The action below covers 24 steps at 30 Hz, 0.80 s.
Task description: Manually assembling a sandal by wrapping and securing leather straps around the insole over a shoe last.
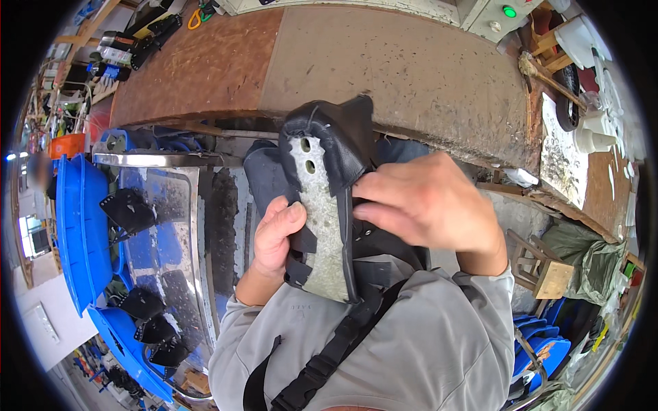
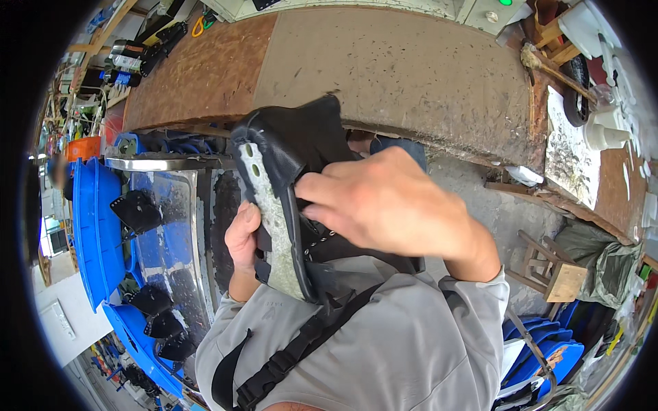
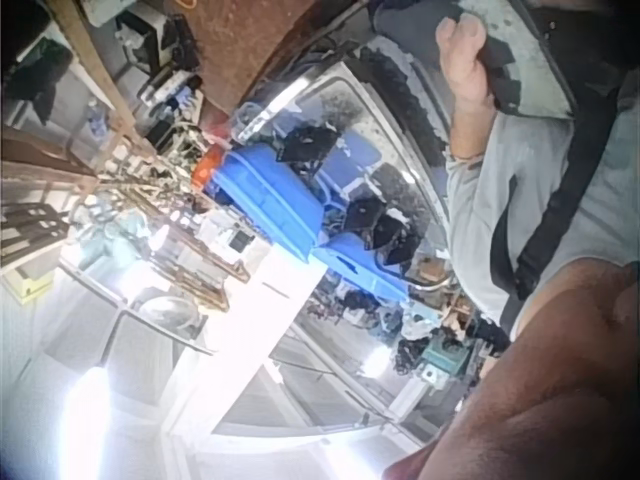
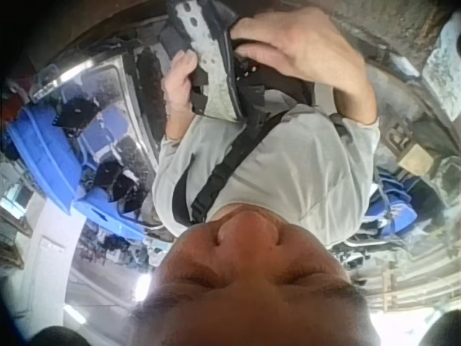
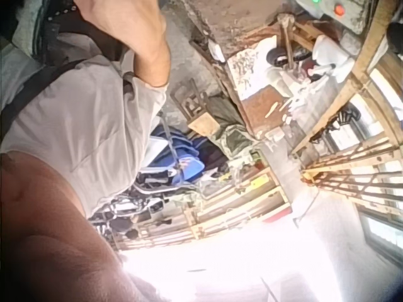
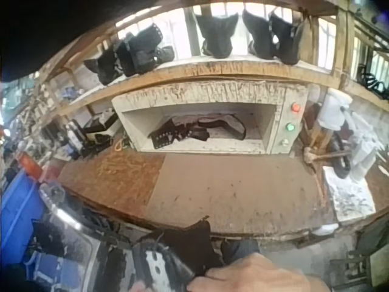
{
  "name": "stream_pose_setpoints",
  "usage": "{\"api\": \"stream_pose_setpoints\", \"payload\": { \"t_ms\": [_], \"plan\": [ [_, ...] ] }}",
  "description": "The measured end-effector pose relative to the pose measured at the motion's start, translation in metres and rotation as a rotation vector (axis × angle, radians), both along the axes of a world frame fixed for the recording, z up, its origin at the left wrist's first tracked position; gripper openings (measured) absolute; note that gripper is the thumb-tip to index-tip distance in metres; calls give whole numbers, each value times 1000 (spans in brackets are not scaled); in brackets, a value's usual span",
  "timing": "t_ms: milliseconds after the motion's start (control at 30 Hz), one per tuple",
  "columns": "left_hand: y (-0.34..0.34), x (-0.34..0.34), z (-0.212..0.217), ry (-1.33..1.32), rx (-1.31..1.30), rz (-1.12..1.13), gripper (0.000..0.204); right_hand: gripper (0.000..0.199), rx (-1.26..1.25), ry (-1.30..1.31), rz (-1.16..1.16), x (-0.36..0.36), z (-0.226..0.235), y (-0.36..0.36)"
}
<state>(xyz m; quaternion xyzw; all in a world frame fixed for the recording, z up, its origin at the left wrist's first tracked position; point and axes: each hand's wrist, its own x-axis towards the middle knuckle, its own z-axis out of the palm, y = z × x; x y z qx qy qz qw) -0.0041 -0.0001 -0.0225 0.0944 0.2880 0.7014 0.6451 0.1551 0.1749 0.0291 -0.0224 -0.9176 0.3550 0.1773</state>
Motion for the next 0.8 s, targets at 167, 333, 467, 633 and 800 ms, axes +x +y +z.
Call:
{"api": "stream_pose_setpoints", "payload": {
  "t_ms": [167, 333, 467, 633, 800],
  "plan": [
    [8, 13, 13, 179, -46, -113, 39, 24, -600, 66, 547, 2, -42, 55],
    [23, 14, 21, 179, -132, -46, 38, 26, -484, -57, 103, 10, -31, 25],
    [18, 5, 15, 122, -171, -15, 37, 20, -266, 107, -181, 8, -20, 0],
    [17, 7, 12, 170, -147, 57, 38, 12, -1105, 311, 566, 11, -53, 45],
    [12, 1, 10, 258, -227, 76, 44, 27, -821, 100, -46, 14, -31, 5]
  ]
}}
